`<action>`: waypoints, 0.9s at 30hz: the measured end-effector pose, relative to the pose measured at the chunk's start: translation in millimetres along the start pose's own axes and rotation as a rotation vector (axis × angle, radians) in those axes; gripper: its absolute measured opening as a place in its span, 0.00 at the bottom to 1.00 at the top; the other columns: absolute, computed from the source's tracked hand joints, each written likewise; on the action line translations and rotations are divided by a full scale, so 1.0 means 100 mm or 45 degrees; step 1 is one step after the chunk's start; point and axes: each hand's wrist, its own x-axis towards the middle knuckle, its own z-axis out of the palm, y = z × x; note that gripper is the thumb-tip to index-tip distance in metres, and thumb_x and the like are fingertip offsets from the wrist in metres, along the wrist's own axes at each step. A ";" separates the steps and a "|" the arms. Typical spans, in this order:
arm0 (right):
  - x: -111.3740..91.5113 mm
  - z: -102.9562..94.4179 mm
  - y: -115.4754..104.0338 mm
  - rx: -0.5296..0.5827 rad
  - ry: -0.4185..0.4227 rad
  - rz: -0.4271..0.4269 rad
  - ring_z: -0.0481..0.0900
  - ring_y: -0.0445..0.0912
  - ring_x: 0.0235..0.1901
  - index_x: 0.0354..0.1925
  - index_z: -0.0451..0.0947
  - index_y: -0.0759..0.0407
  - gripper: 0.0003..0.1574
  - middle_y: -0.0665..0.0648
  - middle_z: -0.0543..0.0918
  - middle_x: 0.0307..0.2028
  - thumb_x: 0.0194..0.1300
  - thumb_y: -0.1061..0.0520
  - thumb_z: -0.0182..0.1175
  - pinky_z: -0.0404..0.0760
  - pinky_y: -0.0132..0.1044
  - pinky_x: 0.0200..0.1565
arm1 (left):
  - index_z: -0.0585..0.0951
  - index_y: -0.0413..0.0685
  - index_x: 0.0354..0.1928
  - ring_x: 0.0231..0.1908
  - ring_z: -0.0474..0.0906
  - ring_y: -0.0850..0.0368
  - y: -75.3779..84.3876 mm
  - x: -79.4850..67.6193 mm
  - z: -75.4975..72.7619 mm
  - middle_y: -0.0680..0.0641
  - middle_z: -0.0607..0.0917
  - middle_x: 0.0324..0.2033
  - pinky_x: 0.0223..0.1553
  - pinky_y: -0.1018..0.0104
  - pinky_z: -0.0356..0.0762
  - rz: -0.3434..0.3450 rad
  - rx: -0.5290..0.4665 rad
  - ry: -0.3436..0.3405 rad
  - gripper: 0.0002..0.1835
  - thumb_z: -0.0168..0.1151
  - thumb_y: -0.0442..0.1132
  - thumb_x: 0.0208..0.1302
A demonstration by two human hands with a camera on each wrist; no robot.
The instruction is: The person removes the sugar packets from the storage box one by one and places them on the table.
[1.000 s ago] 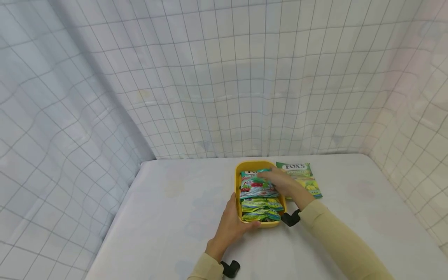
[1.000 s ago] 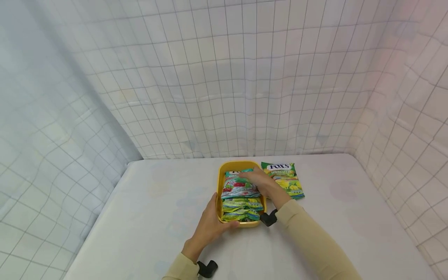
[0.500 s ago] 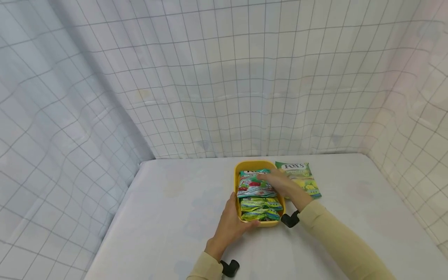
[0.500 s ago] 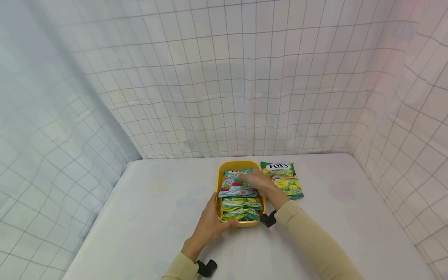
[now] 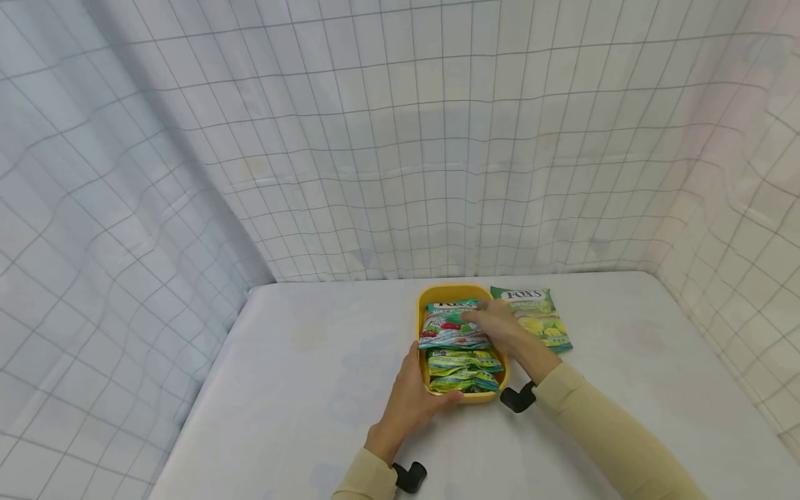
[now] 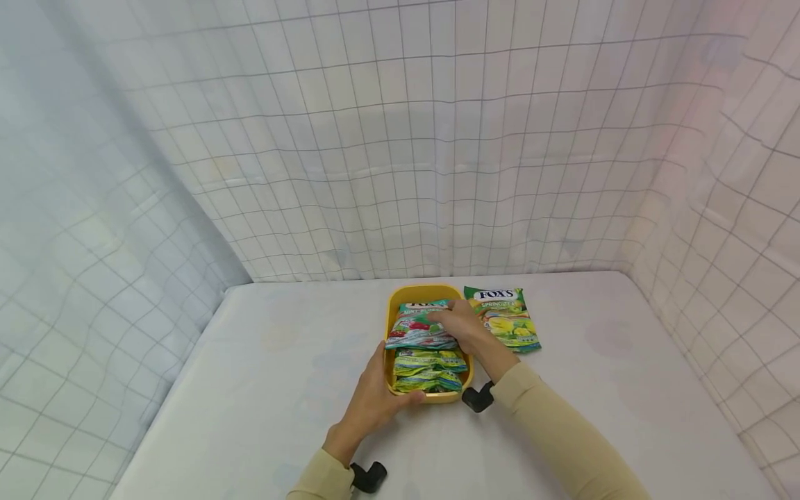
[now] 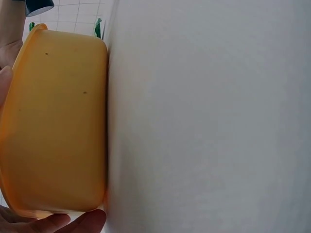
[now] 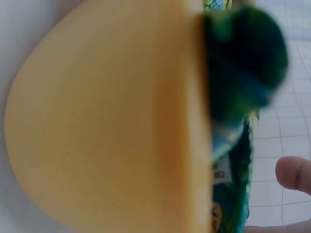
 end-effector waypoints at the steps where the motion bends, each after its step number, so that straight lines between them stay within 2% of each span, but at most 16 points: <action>1: 0.01 0.00 0.01 0.016 0.012 -0.013 0.62 0.66 0.69 0.75 0.51 0.77 0.46 0.75 0.58 0.73 0.73 0.55 0.61 0.69 0.58 0.65 | 0.47 0.41 0.80 0.69 0.64 0.42 0.00 0.00 0.00 0.36 0.63 0.72 0.68 0.45 0.64 0.001 -0.003 0.003 0.68 0.81 0.60 0.49; 4: 0.02 -0.02 0.02 0.060 0.040 -0.014 0.62 0.66 0.70 0.75 0.50 0.77 0.46 0.75 0.57 0.73 0.72 0.58 0.61 0.69 0.57 0.65 | 0.48 0.42 0.80 0.69 0.64 0.43 -0.01 0.01 0.01 0.37 0.64 0.72 0.68 0.45 0.64 -0.001 -0.009 0.004 0.67 0.81 0.59 0.49; 8: 0.03 -0.04 0.01 0.169 0.010 0.023 0.68 0.65 0.66 0.76 0.48 0.76 0.46 0.75 0.61 0.71 0.73 0.60 0.60 0.72 0.56 0.64 | 0.50 0.43 0.79 0.67 0.66 0.44 -0.01 0.01 0.01 0.38 0.66 0.70 0.67 0.45 0.65 0.005 -0.021 0.008 0.66 0.82 0.58 0.48; 11: 0.04 -0.06 -0.01 0.239 -0.032 0.036 0.67 0.65 0.67 0.76 0.46 0.77 0.46 0.75 0.61 0.71 0.73 0.62 0.59 0.69 0.56 0.65 | 0.51 0.44 0.79 0.67 0.66 0.45 0.01 0.02 0.00 0.40 0.67 0.70 0.68 0.46 0.64 0.015 -0.021 0.012 0.65 0.82 0.57 0.48; 14: 0.05 -0.07 -0.03 0.274 -0.046 0.052 0.65 0.63 0.68 0.75 0.49 0.79 0.44 0.74 0.60 0.72 0.72 0.64 0.59 0.67 0.55 0.67 | 0.52 0.45 0.79 0.66 0.67 0.46 0.01 0.02 0.00 0.41 0.67 0.69 0.68 0.46 0.64 0.024 -0.018 0.013 0.64 0.82 0.57 0.48; 20: 0.06 -0.07 -0.07 0.291 -0.049 0.094 0.75 0.56 0.54 0.65 0.66 0.79 0.29 0.71 0.71 0.61 0.72 0.64 0.59 0.80 0.45 0.55 | 0.51 0.44 0.79 0.66 0.67 0.46 0.02 0.01 -0.01 0.41 0.67 0.70 0.68 0.46 0.65 0.004 -0.020 0.009 0.65 0.81 0.59 0.48; 23: 0.07 -0.07 -0.07 0.316 -0.049 0.120 0.76 0.54 0.49 0.65 0.66 0.78 0.29 0.69 0.73 0.58 0.73 0.64 0.59 0.83 0.42 0.49 | 0.51 0.44 0.79 0.66 0.67 0.47 0.01 0.02 -0.01 0.41 0.67 0.70 0.68 0.46 0.65 0.007 -0.031 0.006 0.64 0.81 0.59 0.49; 27: 0.08 -0.07 -0.07 0.375 -0.059 0.140 0.77 0.55 0.52 0.69 0.62 0.76 0.32 0.70 0.73 0.60 0.73 0.64 0.58 0.84 0.45 0.50 | 0.51 0.45 0.79 0.66 0.67 0.47 0.01 0.02 0.00 0.42 0.67 0.70 0.68 0.47 0.64 0.010 -0.029 0.000 0.64 0.81 0.58 0.49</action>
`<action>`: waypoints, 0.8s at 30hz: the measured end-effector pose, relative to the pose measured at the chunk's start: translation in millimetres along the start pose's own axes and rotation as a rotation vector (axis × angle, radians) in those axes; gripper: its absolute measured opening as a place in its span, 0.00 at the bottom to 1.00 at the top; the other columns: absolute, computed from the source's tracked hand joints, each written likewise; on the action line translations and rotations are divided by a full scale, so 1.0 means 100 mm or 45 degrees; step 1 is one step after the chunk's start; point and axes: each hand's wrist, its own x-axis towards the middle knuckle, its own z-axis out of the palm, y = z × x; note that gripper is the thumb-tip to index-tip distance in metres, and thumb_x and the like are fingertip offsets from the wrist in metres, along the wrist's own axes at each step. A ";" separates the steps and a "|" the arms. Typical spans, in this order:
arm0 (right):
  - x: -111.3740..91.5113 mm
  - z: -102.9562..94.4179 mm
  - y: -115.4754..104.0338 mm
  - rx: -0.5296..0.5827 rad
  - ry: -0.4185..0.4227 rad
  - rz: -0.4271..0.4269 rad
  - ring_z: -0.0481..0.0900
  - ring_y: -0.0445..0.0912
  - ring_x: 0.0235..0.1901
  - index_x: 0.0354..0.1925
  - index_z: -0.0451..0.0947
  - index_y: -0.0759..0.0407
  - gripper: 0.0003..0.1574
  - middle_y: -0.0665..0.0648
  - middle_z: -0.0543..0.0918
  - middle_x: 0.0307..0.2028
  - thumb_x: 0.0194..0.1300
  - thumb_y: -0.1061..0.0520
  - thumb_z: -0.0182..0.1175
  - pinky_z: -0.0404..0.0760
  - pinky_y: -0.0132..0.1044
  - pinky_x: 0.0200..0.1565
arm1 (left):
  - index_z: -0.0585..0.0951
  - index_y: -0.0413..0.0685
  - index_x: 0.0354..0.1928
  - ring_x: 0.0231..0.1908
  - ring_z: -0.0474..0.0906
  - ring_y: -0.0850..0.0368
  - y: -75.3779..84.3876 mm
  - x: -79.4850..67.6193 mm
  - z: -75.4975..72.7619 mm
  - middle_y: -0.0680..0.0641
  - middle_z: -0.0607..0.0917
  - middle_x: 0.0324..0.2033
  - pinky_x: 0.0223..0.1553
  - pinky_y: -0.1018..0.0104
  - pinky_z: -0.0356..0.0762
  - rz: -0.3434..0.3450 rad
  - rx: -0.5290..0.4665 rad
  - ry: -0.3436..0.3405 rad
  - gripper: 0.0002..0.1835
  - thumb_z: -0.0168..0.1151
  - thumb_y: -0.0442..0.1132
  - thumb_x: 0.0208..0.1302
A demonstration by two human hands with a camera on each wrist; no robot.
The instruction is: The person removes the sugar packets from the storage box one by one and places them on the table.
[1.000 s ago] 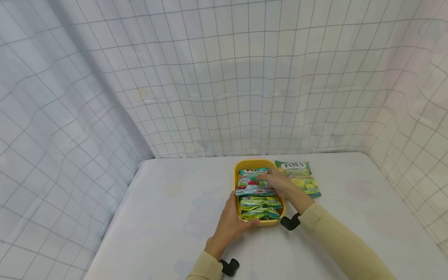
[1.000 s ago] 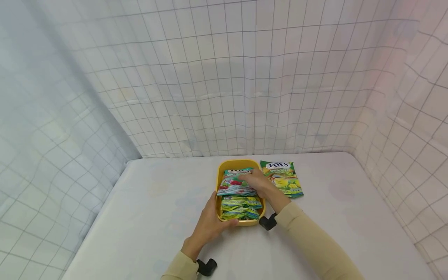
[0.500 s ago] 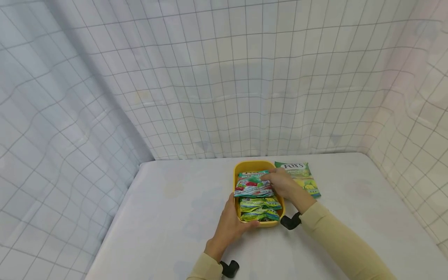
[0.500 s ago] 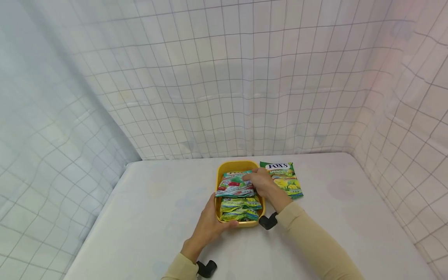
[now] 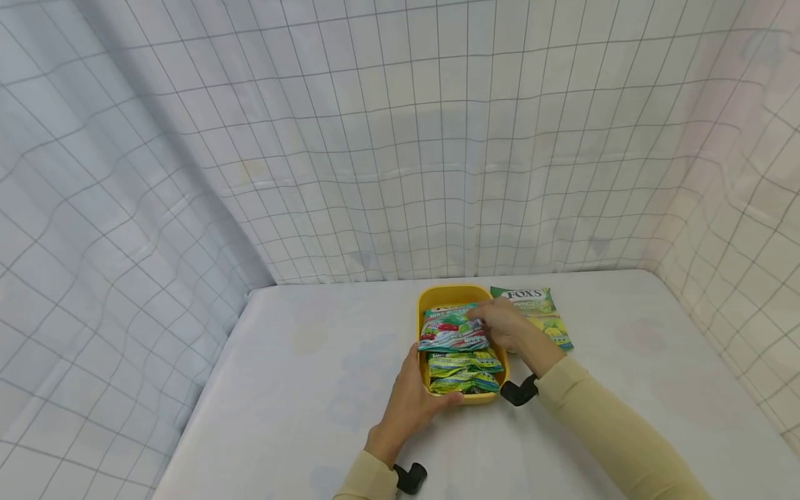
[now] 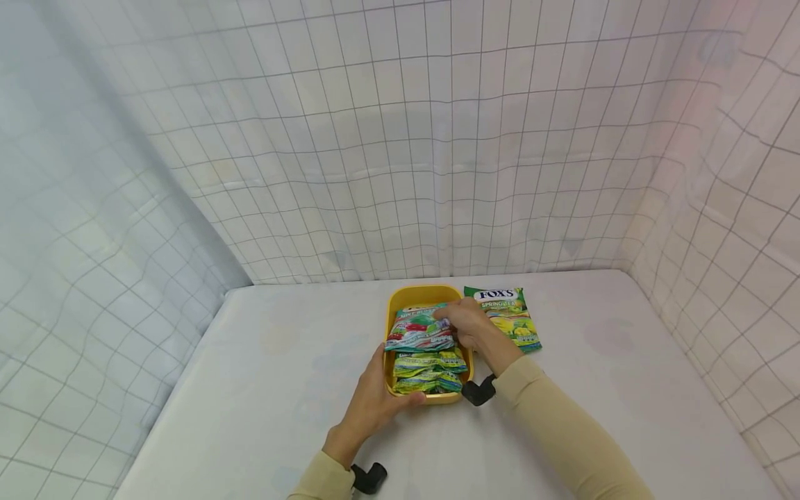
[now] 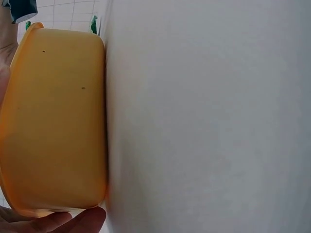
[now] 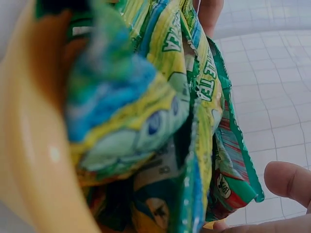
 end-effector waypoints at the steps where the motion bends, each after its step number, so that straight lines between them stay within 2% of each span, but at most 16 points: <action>1: 0.00 0.00 0.00 0.014 -0.006 -0.002 0.77 0.56 0.54 0.70 0.61 0.77 0.33 0.70 0.72 0.61 0.73 0.65 0.58 0.83 0.46 0.52 | 0.51 0.46 0.79 0.67 0.67 0.47 0.00 0.00 0.00 0.42 0.67 0.70 0.68 0.47 0.64 -0.002 0.001 -0.001 0.64 0.81 0.58 0.49; 4: 0.01 0.00 0.00 0.038 -0.039 -0.010 0.74 0.60 0.60 0.69 0.60 0.79 0.32 0.72 0.70 0.65 0.74 0.66 0.57 0.79 0.49 0.57 | 0.51 0.44 0.79 0.67 0.67 0.46 0.00 0.00 0.00 0.41 0.67 0.70 0.68 0.45 0.64 -0.003 0.011 0.001 0.64 0.81 0.58 0.50; 8: 0.02 -0.02 0.00 0.032 -0.037 -0.018 0.66 0.62 0.68 0.72 0.54 0.79 0.38 0.73 0.61 0.72 0.72 0.68 0.58 0.73 0.52 0.63 | 0.52 0.42 0.78 0.66 0.68 0.44 -0.01 0.00 0.00 0.40 0.68 0.69 0.67 0.44 0.65 0.019 0.015 0.006 0.63 0.81 0.58 0.50; 12: 0.05 -0.03 0.01 0.055 -0.020 -0.012 0.63 0.62 0.70 0.72 0.54 0.81 0.39 0.73 0.57 0.74 0.70 0.71 0.58 0.72 0.50 0.64 | 0.52 0.40 0.78 0.67 0.67 0.44 -0.02 -0.01 0.01 0.39 0.68 0.70 0.67 0.44 0.66 0.044 0.026 0.006 0.64 0.81 0.58 0.50; 15: 0.08 -0.05 0.02 0.074 -0.050 -0.008 0.64 0.62 0.68 0.73 0.51 0.81 0.41 0.74 0.57 0.73 0.69 0.73 0.58 0.76 0.47 0.61 | 0.52 0.41 0.79 0.67 0.67 0.44 -0.02 -0.01 0.01 0.39 0.68 0.70 0.67 0.45 0.66 0.047 0.026 0.002 0.64 0.81 0.58 0.50; 18: 0.09 -0.07 0.02 0.082 -0.129 -0.005 0.64 0.63 0.68 0.78 0.43 0.74 0.49 0.74 0.53 0.75 0.68 0.75 0.57 0.76 0.47 0.60 | 0.52 0.43 0.79 0.66 0.67 0.46 -0.02 -0.01 0.00 0.40 0.68 0.69 0.67 0.45 0.65 0.051 0.019 0.000 0.63 0.82 0.57 0.49; 21: 0.09 -0.08 0.02 0.047 -0.206 -0.015 0.61 0.65 0.70 0.80 0.43 0.66 0.51 0.73 0.51 0.75 0.67 0.76 0.57 0.70 0.53 0.64 | 0.53 0.43 0.79 0.66 0.68 0.48 -0.01 0.00 -0.01 0.41 0.68 0.69 0.67 0.46 0.66 0.078 0.019 -0.001 0.63 0.83 0.56 0.49; 24: 0.08 -0.08 0.02 -0.031 -0.239 -0.040 0.61 0.67 0.70 0.80 0.47 0.62 0.50 0.73 0.52 0.75 0.68 0.75 0.57 0.67 0.57 0.67 | 0.52 0.43 0.79 0.67 0.67 0.49 0.00 0.01 -0.02 0.42 0.67 0.70 0.67 0.47 0.66 0.101 0.019 -0.001 0.63 0.82 0.55 0.50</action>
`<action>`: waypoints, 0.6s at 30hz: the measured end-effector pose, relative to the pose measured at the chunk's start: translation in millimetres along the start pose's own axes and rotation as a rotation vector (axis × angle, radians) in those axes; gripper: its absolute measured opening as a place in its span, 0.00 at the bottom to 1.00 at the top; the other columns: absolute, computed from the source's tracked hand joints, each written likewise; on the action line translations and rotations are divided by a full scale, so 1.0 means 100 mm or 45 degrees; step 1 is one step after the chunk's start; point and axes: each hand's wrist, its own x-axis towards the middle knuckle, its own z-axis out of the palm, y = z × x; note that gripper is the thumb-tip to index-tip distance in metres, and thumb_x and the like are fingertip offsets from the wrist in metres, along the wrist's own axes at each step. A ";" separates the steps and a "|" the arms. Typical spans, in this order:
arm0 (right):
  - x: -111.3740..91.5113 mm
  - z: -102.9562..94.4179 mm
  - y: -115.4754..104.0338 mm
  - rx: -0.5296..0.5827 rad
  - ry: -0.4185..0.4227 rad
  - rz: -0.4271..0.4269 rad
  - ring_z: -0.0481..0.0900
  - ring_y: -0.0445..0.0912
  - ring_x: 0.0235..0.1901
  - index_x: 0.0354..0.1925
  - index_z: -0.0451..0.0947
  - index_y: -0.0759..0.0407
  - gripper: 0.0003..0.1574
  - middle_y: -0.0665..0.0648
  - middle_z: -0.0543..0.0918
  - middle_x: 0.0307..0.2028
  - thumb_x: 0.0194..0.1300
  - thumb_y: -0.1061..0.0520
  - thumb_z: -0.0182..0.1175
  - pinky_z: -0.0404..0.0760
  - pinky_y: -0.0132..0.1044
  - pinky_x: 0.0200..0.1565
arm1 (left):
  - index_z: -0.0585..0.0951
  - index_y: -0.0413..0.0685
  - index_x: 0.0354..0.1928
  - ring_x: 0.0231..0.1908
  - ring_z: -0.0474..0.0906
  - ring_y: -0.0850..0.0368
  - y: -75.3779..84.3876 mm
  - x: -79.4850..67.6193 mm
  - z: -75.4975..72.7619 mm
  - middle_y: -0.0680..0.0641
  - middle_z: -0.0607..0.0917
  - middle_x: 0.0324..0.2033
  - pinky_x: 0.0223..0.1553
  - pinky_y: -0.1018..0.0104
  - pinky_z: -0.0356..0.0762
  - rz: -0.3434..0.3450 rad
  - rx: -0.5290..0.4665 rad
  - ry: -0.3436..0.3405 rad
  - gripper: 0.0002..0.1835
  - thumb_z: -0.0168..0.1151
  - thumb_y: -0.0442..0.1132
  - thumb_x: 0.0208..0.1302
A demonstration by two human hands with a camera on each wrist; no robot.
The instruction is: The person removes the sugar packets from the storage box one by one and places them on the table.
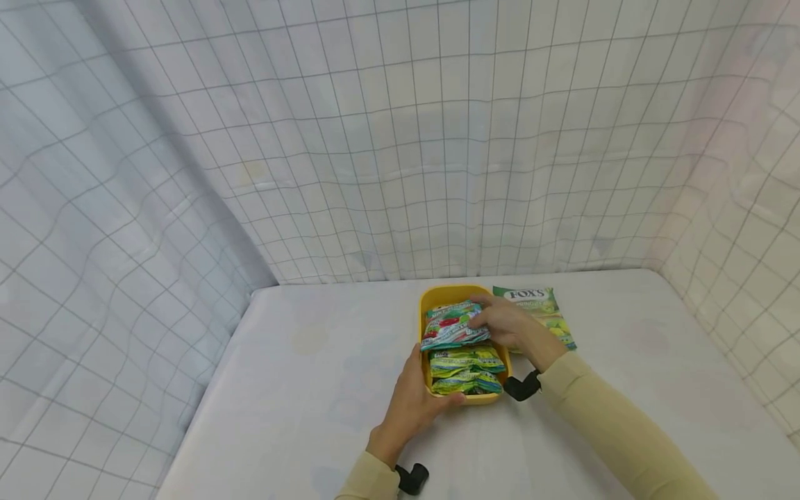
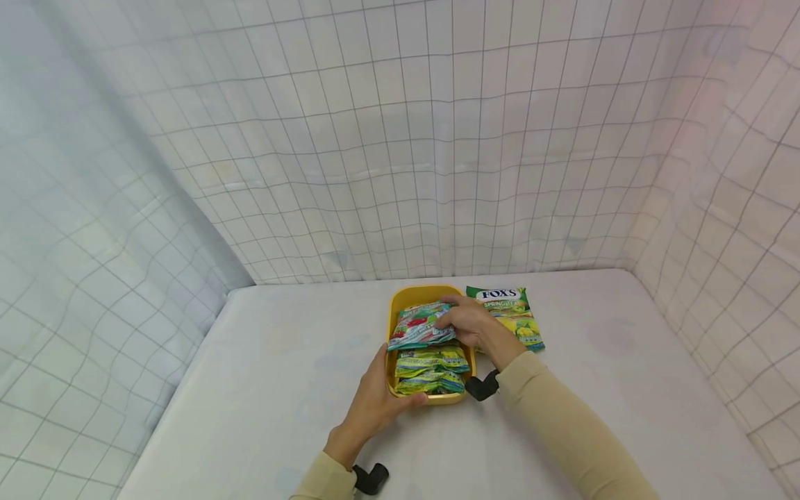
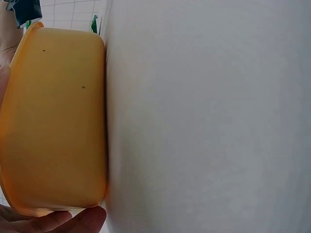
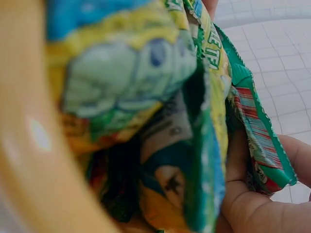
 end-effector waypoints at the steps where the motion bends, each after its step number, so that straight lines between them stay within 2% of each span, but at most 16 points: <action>1: 0.00 0.00 0.00 -0.037 0.000 -0.006 0.61 0.66 0.70 0.80 0.48 0.62 0.49 0.72 0.52 0.75 0.68 0.75 0.57 0.67 0.56 0.66 | 0.52 0.43 0.79 0.67 0.67 0.49 0.00 0.00 0.00 0.42 0.67 0.70 0.67 0.47 0.66 0.007 -0.002 -0.002 0.63 0.82 0.55 0.50; 7: -0.03 -0.01 0.03 -0.141 -0.001 -0.036 0.69 0.60 0.59 0.79 0.51 0.62 0.47 0.72 0.54 0.74 0.68 0.74 0.58 0.72 0.47 0.53 | 0.52 0.44 0.79 0.68 0.66 0.49 -0.01 0.00 0.02 0.42 0.67 0.71 0.68 0.47 0.65 -0.018 0.000 -0.006 0.63 0.81 0.57 0.50; 9: -0.04 -0.01 0.04 -0.128 -0.003 -0.047 0.73 0.59 0.55 0.79 0.51 0.61 0.48 0.72 0.58 0.72 0.67 0.75 0.58 0.75 0.45 0.49 | 0.52 0.44 0.79 0.68 0.66 0.48 -0.01 0.00 0.03 0.42 0.67 0.70 0.68 0.47 0.65 -0.036 0.003 -0.007 0.64 0.81 0.58 0.50; 13: -0.09 -0.01 0.03 -0.094 -0.013 -0.081 0.79 0.61 0.53 0.80 0.51 0.59 0.50 0.73 0.64 0.69 0.65 0.77 0.57 0.83 0.46 0.47 | 0.51 0.42 0.79 0.68 0.65 0.46 0.00 -0.01 0.02 0.40 0.66 0.71 0.68 0.46 0.64 -0.064 0.006 -0.012 0.65 0.81 0.60 0.49; 15: -0.10 -0.02 0.03 -0.056 -0.025 -0.095 0.77 0.63 0.58 0.80 0.50 0.58 0.51 0.73 0.62 0.71 0.65 0.78 0.56 0.83 0.48 0.50 | 0.50 0.40 0.79 0.69 0.65 0.45 0.02 -0.01 0.01 0.39 0.65 0.72 0.68 0.46 0.64 -0.076 0.013 -0.012 0.66 0.80 0.60 0.50; 18: -0.13 -0.05 0.02 -0.043 -0.036 -0.110 0.74 0.65 0.62 0.80 0.51 0.58 0.51 0.71 0.49 0.77 0.65 0.78 0.56 0.83 0.47 0.52 | 0.49 0.39 0.79 0.69 0.65 0.43 0.02 -0.01 0.01 0.37 0.64 0.72 0.68 0.45 0.65 -0.090 0.018 -0.013 0.66 0.80 0.60 0.51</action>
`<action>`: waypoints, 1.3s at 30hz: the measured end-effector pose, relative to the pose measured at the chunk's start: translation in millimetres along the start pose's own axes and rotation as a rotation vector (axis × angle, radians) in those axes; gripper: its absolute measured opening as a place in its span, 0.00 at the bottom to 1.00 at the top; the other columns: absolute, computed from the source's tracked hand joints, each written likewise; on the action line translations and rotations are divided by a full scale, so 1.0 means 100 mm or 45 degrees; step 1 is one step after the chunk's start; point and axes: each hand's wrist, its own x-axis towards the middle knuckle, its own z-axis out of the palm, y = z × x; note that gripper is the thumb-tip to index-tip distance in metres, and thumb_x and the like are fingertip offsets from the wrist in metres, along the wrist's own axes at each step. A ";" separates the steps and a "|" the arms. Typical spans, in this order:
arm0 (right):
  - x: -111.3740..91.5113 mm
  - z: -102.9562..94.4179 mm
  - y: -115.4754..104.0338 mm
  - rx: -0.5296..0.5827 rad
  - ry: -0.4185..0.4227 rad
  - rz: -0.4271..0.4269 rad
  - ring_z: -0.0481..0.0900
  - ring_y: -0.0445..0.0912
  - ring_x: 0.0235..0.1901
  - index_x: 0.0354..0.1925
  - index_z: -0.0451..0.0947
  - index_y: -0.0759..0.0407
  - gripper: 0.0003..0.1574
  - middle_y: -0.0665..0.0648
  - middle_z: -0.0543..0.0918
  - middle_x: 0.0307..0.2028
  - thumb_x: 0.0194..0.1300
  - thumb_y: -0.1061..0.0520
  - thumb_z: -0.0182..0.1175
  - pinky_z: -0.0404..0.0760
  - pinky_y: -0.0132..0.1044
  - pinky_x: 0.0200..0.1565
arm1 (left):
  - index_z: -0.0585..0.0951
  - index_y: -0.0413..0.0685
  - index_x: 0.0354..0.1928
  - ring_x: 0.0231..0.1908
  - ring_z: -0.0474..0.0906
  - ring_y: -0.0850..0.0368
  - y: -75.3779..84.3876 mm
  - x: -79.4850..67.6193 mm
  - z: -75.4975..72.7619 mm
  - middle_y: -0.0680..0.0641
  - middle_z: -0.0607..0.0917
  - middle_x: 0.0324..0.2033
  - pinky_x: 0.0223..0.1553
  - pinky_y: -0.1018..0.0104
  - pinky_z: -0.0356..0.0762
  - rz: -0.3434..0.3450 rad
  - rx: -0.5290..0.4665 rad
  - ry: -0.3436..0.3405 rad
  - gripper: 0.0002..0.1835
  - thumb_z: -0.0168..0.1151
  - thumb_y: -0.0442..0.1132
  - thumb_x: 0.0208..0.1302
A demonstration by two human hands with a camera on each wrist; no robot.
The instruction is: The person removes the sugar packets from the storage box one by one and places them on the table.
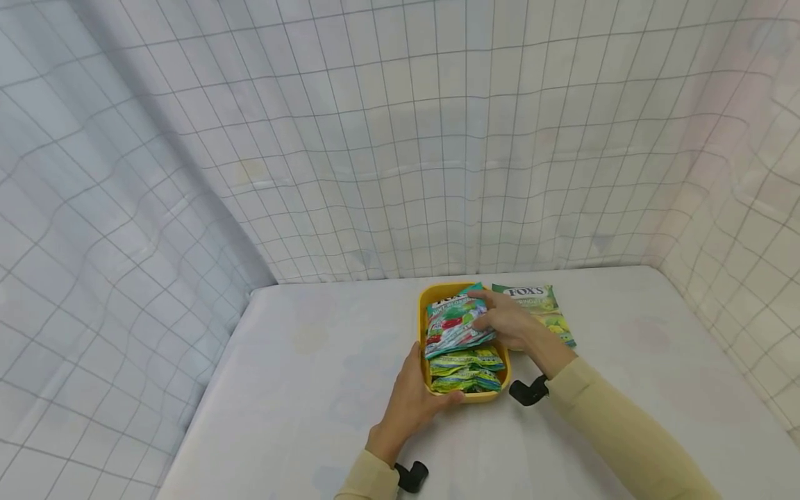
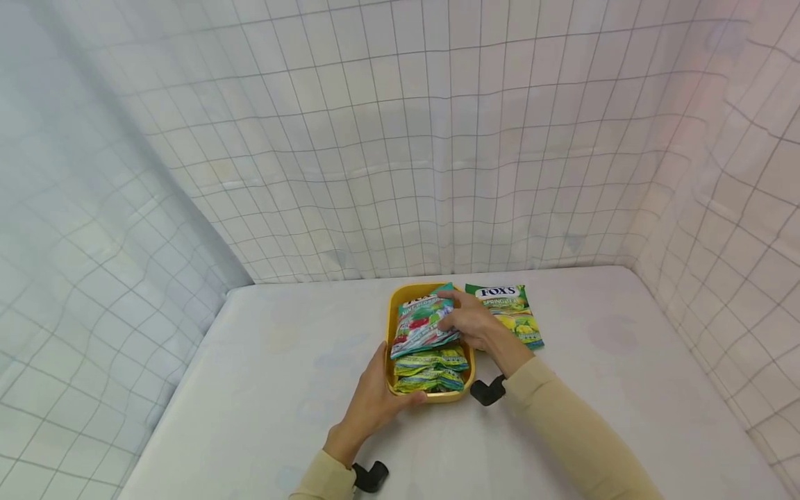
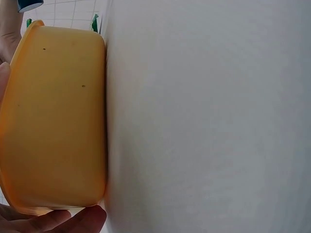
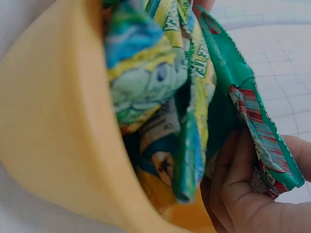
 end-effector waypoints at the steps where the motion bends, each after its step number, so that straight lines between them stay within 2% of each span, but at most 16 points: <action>1: -0.01 -0.01 0.00 0.011 -0.001 0.000 0.73 0.66 0.63 0.80 0.51 0.58 0.51 0.70 0.45 0.78 0.65 0.78 0.55 0.82 0.47 0.52 | 0.49 0.38 0.79 0.69 0.65 0.42 0.01 0.00 0.00 0.37 0.64 0.72 0.67 0.45 0.65 -0.008 0.000 0.000 0.66 0.80 0.60 0.51; 4: -0.04 -0.04 -0.01 0.042 0.003 0.007 0.71 0.66 0.65 0.80 0.52 0.56 0.50 0.68 0.40 0.79 0.65 0.78 0.55 0.82 0.47 0.52 | 0.49 0.38 0.80 0.69 0.65 0.42 0.01 0.00 0.00 0.37 0.64 0.72 0.67 0.44 0.65 -0.012 -0.016 -0.004 0.66 0.80 0.59 0.51; 10: -0.11 -0.11 -0.03 0.133 -0.006 0.012 0.68 0.67 0.67 0.80 0.53 0.51 0.51 0.69 0.51 0.77 0.66 0.78 0.53 0.80 0.51 0.56 | 0.49 0.41 0.80 0.69 0.65 0.45 0.00 0.00 0.00 0.39 0.65 0.72 0.68 0.46 0.65 -0.011 -0.030 -0.003 0.66 0.81 0.59 0.50; 17: -0.18 -0.23 -0.07 0.096 0.015 -0.054 0.68 0.66 0.66 0.80 0.52 0.52 0.50 0.72 0.52 0.76 0.67 0.77 0.52 0.81 0.47 0.54 | 0.50 0.40 0.80 0.69 0.65 0.46 0.00 0.01 -0.01 0.39 0.65 0.71 0.68 0.47 0.64 -0.019 -0.018 0.003 0.67 0.81 0.59 0.48; 32: -0.36 -0.48 -0.14 0.186 0.014 -0.107 0.64 0.67 0.68 0.82 0.49 0.48 0.54 0.72 0.51 0.76 0.66 0.79 0.48 0.80 0.49 0.55 | 0.50 0.37 0.79 0.68 0.66 0.43 -0.01 0.01 0.00 0.36 0.66 0.70 0.67 0.45 0.65 -0.025 0.000 0.015 0.66 0.83 0.56 0.48; 39: -0.46 -0.61 -0.15 0.170 0.068 -0.100 0.68 0.63 0.65 0.82 0.49 0.47 0.55 0.70 0.51 0.77 0.65 0.79 0.49 0.81 0.46 0.52 | 0.52 0.38 0.78 0.65 0.68 0.45 0.00 0.01 -0.01 0.38 0.69 0.68 0.67 0.45 0.66 -0.006 -0.011 0.016 0.65 0.83 0.55 0.48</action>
